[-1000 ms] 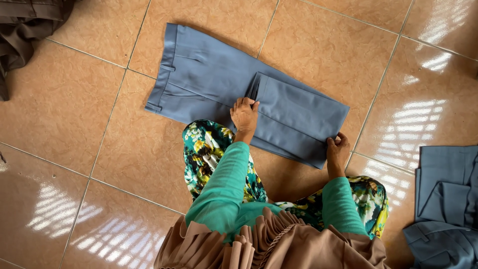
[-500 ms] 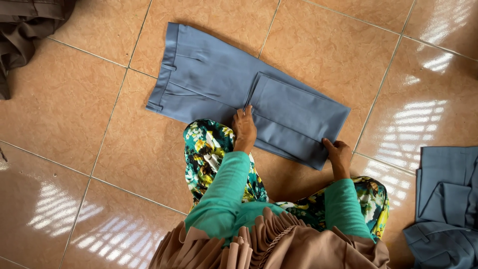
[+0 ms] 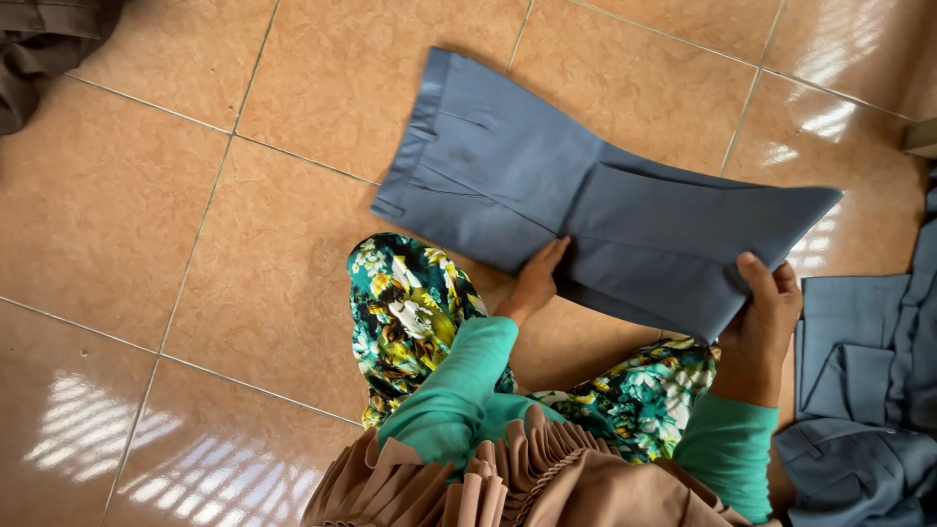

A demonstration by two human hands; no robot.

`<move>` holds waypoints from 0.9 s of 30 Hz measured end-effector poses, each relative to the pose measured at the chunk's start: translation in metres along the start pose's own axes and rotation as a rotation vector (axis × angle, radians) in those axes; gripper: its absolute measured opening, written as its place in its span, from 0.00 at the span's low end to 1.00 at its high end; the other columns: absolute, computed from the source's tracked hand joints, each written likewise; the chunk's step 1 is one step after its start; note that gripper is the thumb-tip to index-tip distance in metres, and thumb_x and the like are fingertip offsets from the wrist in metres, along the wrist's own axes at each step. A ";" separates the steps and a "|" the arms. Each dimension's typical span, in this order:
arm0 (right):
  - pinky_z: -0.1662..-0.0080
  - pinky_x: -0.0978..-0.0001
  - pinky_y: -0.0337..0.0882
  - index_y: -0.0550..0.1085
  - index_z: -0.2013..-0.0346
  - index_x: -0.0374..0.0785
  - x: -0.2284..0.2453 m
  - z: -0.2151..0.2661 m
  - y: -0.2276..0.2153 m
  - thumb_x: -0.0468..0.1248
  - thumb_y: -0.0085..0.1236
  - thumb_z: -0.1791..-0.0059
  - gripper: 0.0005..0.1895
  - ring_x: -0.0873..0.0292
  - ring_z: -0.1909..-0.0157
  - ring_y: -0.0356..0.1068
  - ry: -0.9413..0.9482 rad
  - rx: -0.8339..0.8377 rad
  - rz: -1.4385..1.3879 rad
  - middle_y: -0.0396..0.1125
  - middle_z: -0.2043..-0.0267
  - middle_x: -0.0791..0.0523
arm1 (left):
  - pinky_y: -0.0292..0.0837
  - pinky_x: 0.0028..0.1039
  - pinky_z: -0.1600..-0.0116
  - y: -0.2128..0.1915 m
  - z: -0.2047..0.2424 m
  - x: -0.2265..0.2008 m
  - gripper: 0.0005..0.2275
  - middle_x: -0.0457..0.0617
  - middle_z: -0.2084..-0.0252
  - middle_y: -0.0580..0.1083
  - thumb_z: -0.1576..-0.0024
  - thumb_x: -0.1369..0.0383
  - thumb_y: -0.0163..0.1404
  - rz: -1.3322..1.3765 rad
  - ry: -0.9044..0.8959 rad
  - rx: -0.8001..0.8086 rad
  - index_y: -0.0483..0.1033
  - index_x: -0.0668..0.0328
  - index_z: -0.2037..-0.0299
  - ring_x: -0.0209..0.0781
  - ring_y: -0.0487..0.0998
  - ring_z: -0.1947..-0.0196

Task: A person sitting on the floor is folding grey trousers and stacking them neatly.

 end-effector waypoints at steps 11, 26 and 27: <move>0.60 0.52 0.85 0.72 0.63 0.44 -0.035 -0.006 0.178 0.37 0.65 0.49 0.08 0.55 0.61 0.76 0.046 0.418 -0.037 0.67 0.64 0.59 | 0.49 0.32 0.23 0.088 0.082 0.005 0.33 0.64 0.37 0.69 0.47 0.71 0.50 0.829 -0.400 -0.123 0.58 0.74 0.29 0.54 0.62 0.30; 0.38 0.29 0.58 0.58 0.29 0.55 -0.222 -0.025 0.098 0.40 0.57 0.48 0.33 0.43 0.22 0.43 -0.300 0.442 1.430 0.48 0.24 0.51 | 0.78 0.45 0.55 0.074 0.040 0.014 0.14 0.60 0.63 0.80 0.51 0.66 0.52 0.165 -0.603 0.566 0.81 0.65 0.59 0.59 0.82 0.54; 0.38 0.29 0.58 0.58 0.29 0.55 -0.223 -0.030 0.090 0.40 0.57 0.48 0.33 0.43 0.22 0.43 -0.304 0.443 1.429 0.48 0.24 0.51 | 0.78 0.45 0.55 0.038 0.029 0.001 0.14 0.60 0.63 0.80 0.51 0.66 0.52 0.164 -0.602 0.563 0.81 0.65 0.59 0.59 0.82 0.54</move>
Point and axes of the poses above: each hand's wrist, its own z-axis away from the middle knuckle, its own y-axis out of the palm, x = y × z, the point moved 1 cm from there along -z, towards the middle knuckle
